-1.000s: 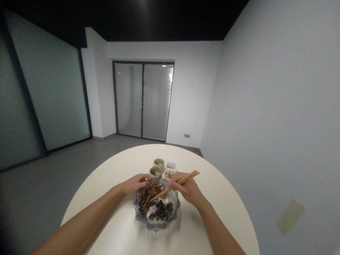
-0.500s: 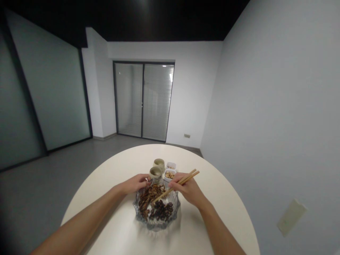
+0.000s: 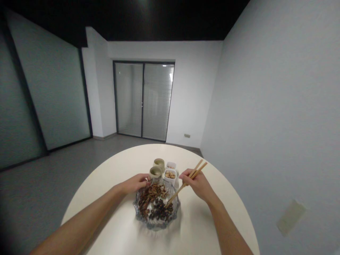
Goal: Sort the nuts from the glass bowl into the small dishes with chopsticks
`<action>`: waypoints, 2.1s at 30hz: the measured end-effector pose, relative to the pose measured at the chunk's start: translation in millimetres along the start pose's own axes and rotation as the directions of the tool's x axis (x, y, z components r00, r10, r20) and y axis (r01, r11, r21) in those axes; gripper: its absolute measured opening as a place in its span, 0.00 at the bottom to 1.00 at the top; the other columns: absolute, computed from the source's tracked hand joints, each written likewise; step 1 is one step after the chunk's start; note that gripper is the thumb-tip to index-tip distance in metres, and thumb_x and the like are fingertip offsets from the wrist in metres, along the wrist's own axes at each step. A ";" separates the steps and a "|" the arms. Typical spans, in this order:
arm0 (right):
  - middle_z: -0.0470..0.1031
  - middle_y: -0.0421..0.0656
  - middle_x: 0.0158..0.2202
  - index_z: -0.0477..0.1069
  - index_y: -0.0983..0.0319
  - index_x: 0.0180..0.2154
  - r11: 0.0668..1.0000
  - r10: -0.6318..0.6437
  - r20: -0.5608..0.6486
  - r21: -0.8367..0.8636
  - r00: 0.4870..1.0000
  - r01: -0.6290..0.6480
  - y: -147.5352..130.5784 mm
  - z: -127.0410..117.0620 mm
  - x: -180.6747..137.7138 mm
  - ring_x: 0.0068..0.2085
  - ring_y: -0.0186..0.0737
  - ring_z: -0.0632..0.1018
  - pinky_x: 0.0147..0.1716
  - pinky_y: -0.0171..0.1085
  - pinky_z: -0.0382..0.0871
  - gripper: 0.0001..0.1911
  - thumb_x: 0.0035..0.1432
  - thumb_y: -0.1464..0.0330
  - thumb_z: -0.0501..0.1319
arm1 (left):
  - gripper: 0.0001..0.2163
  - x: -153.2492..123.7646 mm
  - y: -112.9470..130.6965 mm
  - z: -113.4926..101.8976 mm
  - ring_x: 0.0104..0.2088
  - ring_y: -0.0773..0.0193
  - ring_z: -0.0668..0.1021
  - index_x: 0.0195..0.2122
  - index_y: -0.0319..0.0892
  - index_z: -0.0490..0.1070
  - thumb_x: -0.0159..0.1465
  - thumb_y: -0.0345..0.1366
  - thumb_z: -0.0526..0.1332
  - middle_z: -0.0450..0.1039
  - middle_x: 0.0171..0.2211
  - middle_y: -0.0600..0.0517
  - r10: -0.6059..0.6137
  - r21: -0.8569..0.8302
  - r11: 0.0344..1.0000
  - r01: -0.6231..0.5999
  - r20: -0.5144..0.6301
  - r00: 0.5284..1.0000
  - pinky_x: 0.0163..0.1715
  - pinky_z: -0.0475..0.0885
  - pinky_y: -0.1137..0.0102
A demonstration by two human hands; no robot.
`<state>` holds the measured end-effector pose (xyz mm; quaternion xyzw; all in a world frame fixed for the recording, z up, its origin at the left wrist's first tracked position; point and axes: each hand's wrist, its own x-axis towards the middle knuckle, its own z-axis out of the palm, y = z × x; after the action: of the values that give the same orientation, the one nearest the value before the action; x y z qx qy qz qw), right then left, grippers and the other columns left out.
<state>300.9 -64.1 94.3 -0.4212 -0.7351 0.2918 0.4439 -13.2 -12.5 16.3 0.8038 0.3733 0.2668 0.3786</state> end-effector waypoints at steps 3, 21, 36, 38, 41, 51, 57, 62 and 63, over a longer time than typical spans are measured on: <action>0.74 0.42 0.22 0.77 0.63 0.26 1.000 0.009 0.027 -0.016 1.000 -0.009 1.1 1.2 0.3 0.26 0.37 0.72 0.27 0.34 0.67 0.14 0.55 0.60 0.65 | 0.13 0.1 0.2 -0.2 0.29 0.65 0.70 0.33 0.38 0.70 0.62 0.45 0.58 0.70 0.28 0.52 0.011 -0.001 1.000 -0.011 0.000 1.000 0.29 0.63 0.72; 0.73 0.41 0.22 0.77 0.63 0.26 0.998 0.022 0.042 0.065 0.999 -0.024 0.4 3.0 -0.3 0.24 0.35 0.73 0.24 0.34 0.69 0.15 0.55 0.58 0.66 | 0.12 -0.7 2.4 -0.6 0.29 0.65 0.69 0.34 0.39 0.70 0.62 0.44 0.58 0.69 0.28 0.53 0.014 -0.011 1.000 -0.014 -0.004 1.000 0.28 0.62 0.73; 0.73 0.41 0.22 0.77 0.64 0.29 1.000 0.028 0.019 0.012 0.999 -0.029 2.3 2.7 1.0 0.24 0.35 0.73 0.23 0.33 0.71 0.17 0.58 0.56 0.64 | 0.13 -2.4 4.7 -1.7 0.29 0.64 0.70 0.33 0.38 0.70 0.61 0.45 0.58 0.70 0.28 0.53 0.015 -0.013 1.000 -0.015 0.000 1.000 0.29 0.63 0.72; 0.73 0.41 0.22 0.77 0.64 0.30 0.999 0.027 0.010 0.016 1.000 -0.028 2.2 2.7 0.6 0.24 0.36 0.73 0.23 0.33 0.71 0.17 0.58 0.56 0.64 | 0.12 -3.0 5.9 -1.9 0.31 0.64 0.71 0.34 0.38 0.71 0.61 0.44 0.58 0.71 0.29 0.52 0.019 -0.023 1.000 -0.019 -0.001 1.000 0.31 0.64 0.72; 0.74 0.42 0.23 0.78 0.64 0.30 0.999 0.029 -0.011 0.023 1.000 -0.028 3.2 2.6 0.9 0.23 0.36 0.73 0.22 0.33 0.70 0.18 0.57 0.55 0.65 | 0.11 -3.7 7.6 -2.1 0.32 0.63 0.71 0.34 0.38 0.72 0.61 0.42 0.58 0.72 0.31 0.51 0.038 -0.018 0.999 -0.038 -0.007 0.999 0.33 0.66 0.72; 0.73 0.43 0.23 0.78 0.64 0.29 1.000 -0.004 -0.109 0.014 0.994 0.006 2.9 5.1 2.8 0.24 0.37 0.73 0.23 0.35 0.70 0.21 0.56 0.51 0.65 | 0.12 -2.7 2.8 -1.7 0.35 0.61 0.73 0.37 0.38 0.73 0.62 0.42 0.58 0.74 0.34 0.50 0.045 -0.029 0.999 -0.045 0.002 0.999 0.36 0.67 0.71; 0.74 0.42 0.23 0.78 0.63 0.30 1.000 0.017 -0.038 0.009 0.999 -0.017 3.2 9.3 2.1 0.25 0.37 0.73 0.24 0.35 0.70 0.19 0.56 0.53 0.65 | 0.12 -3.4 9.2 -1.7 0.35 0.61 0.73 0.37 0.38 0.73 0.61 0.43 0.58 0.74 0.34 0.50 0.025 -0.031 0.999 -0.025 -0.003 1.000 0.35 0.67 0.71; 0.74 0.42 0.23 0.77 0.63 0.29 0.999 0.028 -0.017 -0.021 0.999 -0.028 2.6 7.8 2.3 0.25 0.37 0.73 0.25 0.34 0.70 0.19 0.56 0.53 0.64 | 0.13 -2.3 7.4 -1.0 0.33 0.62 0.73 0.36 0.38 0.72 0.61 0.43 0.58 0.73 0.32 0.51 0.026 -0.040 0.999 -0.025 0.003 1.000 0.34 0.66 0.71; 0.74 0.42 0.22 0.77 0.63 0.29 0.999 0.030 -0.018 -0.030 0.999 -0.031 2.6 7.4 2.2 0.25 0.37 0.74 0.25 0.34 0.70 0.19 0.56 0.53 0.64 | 0.13 -2.2 6.6 -0.8 0.34 0.61 0.73 0.36 0.38 0.72 0.61 0.43 0.58 0.73 0.32 0.51 0.023 -0.043 0.999 -0.023 0.004 1.000 0.34 0.66 0.71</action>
<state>294.6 -61.4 89.9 -0.4417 -0.7290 0.2836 0.4394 -12.4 -16.8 21.8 0.8005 0.3573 0.2773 0.3933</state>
